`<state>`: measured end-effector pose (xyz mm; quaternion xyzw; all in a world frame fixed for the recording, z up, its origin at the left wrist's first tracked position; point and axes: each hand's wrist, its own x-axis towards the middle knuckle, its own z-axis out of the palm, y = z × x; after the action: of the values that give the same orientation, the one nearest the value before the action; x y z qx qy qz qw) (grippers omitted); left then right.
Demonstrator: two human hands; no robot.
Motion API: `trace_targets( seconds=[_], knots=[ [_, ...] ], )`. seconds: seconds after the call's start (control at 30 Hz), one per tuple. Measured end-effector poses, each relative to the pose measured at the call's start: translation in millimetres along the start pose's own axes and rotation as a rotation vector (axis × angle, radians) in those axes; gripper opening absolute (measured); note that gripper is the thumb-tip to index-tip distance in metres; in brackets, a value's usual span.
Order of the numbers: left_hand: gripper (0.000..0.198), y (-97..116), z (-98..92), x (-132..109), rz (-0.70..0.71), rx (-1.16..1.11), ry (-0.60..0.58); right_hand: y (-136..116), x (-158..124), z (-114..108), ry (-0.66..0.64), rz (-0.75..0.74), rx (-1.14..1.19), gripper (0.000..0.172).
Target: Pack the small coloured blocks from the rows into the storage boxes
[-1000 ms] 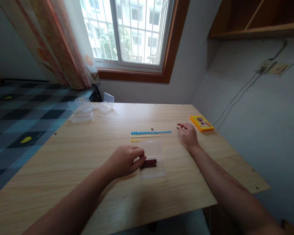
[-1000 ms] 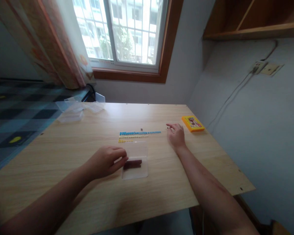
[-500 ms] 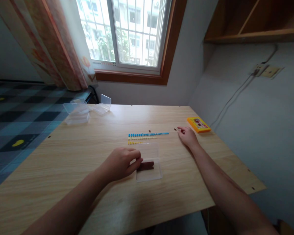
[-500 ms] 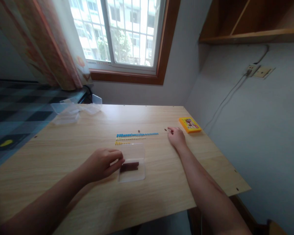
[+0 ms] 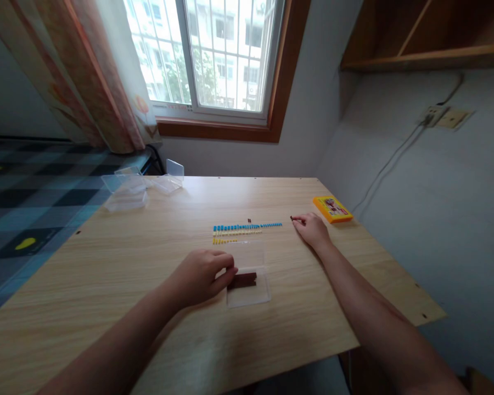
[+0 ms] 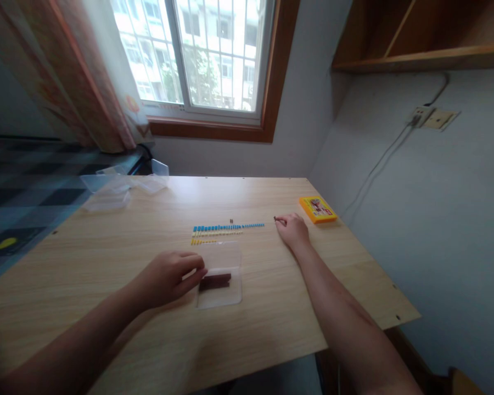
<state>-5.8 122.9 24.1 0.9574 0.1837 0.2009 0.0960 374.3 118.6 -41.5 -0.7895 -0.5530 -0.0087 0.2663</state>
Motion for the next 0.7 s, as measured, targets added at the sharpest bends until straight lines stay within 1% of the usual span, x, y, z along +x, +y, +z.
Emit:
trace_targets(
  seconds=[0.3,0.5,0.7],
  knots=[
    [0.029,1.3,-0.1,0.8,-0.024,-0.006,-0.038,-5.3,-1.0,-0.8,-0.005,0.018,-0.017,0.024],
    [0.029,2.5,-1.6,1.3,-0.033,0.001,-0.037,-3.5,-1.3,-4.6,-0.017,0.017,0.0,0.021],
    [0.028,4.1,-3.9,1.7,-0.035,0.015,-0.053,-4.1,-4.4,-7.9,-0.018,0.051,0.015,0.023]
  ],
)
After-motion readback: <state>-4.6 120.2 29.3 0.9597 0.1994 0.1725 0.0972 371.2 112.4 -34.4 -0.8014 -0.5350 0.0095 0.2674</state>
